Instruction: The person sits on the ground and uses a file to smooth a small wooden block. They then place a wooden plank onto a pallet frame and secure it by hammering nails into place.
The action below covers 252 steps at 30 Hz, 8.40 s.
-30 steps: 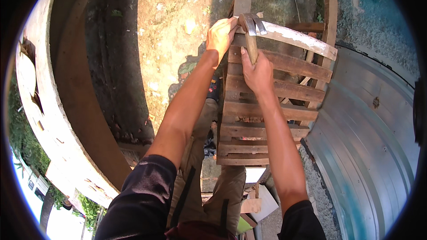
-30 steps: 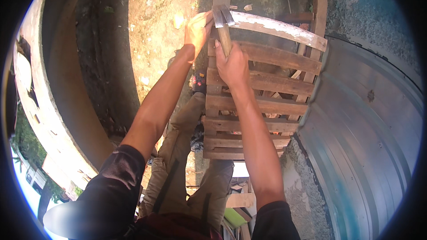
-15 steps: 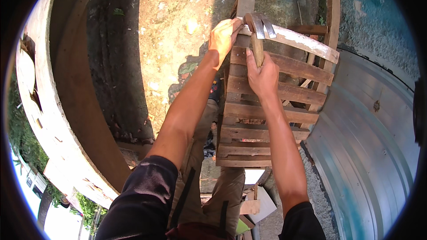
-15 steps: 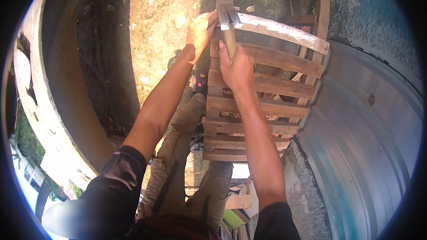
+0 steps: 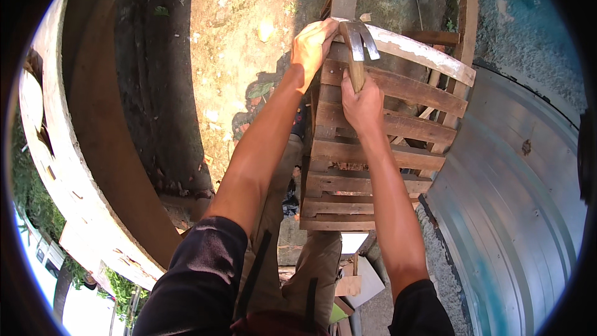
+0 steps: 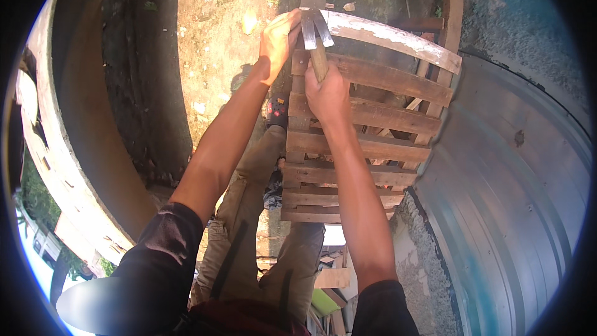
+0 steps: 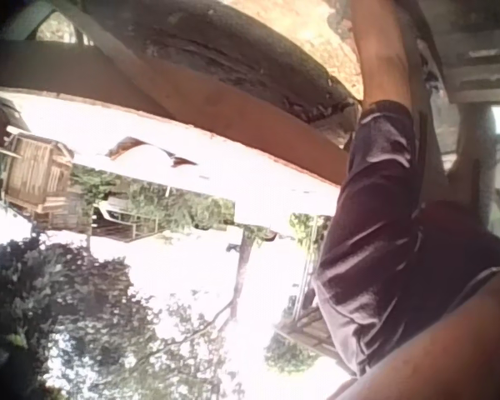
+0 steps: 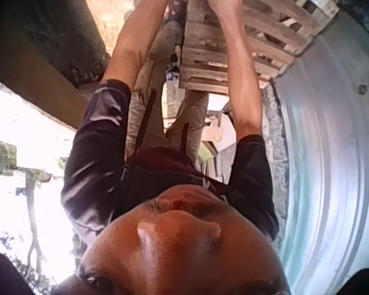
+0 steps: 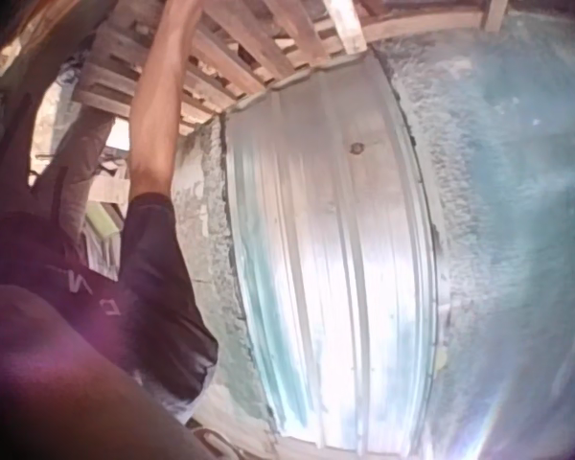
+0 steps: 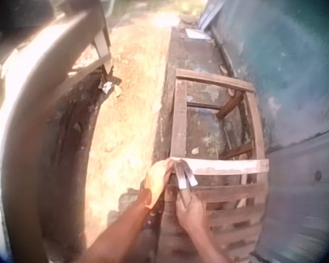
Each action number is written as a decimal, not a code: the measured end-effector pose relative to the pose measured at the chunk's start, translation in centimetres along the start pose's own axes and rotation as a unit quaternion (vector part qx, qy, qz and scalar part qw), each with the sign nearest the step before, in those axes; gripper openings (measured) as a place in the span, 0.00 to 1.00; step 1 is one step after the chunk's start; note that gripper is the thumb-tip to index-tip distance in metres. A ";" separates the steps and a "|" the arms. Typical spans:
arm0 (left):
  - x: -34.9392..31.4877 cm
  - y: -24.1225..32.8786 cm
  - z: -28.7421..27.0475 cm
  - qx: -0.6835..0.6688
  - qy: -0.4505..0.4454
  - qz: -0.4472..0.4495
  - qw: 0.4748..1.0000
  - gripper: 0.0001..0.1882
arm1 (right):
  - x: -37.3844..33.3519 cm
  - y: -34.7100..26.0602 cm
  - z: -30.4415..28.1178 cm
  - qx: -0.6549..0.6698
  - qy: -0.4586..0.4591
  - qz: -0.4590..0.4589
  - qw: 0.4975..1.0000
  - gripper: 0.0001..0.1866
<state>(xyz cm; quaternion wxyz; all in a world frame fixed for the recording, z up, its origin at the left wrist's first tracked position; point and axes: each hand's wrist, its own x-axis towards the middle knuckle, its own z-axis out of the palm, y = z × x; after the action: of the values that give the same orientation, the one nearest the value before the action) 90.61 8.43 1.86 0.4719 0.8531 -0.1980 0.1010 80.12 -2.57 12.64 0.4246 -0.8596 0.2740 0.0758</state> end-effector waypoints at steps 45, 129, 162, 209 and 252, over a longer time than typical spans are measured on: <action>0.3 -0.2 2.7 -0.136 -0.111 -0.354 0.919 0.29 | 0.0 1.5 1.6 0.065 0.111 -0.123 0.984 0.10; -2.1 0.8 3.0 -0.251 0.008 -0.302 0.920 0.16 | -7.8 4.0 0.9 0.278 -0.032 0.063 0.958 0.27; -0.8 -0.7 3.6 -0.254 0.013 -0.316 0.914 0.16 | -7.8 4.0 3.9 0.313 -0.003 0.038 0.949 0.27; -0.6 0.0 3.3 -0.236 0.033 -0.324 0.916 0.16 | -2.5 5.4 4.7 0.198 -0.035 0.072 0.977 0.32; -7.2 5.2 3.3 0.025 -0.007 -0.572 0.820 0.39 | -8.6 6.5 1.0 0.157 0.007 -0.021 0.987 0.22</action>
<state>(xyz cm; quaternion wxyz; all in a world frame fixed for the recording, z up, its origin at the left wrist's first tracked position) 81.83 4.90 1.50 0.4222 0.8250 0.3251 -0.1884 69.52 -1.44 10.66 0.5540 -0.7884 0.2669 0.0172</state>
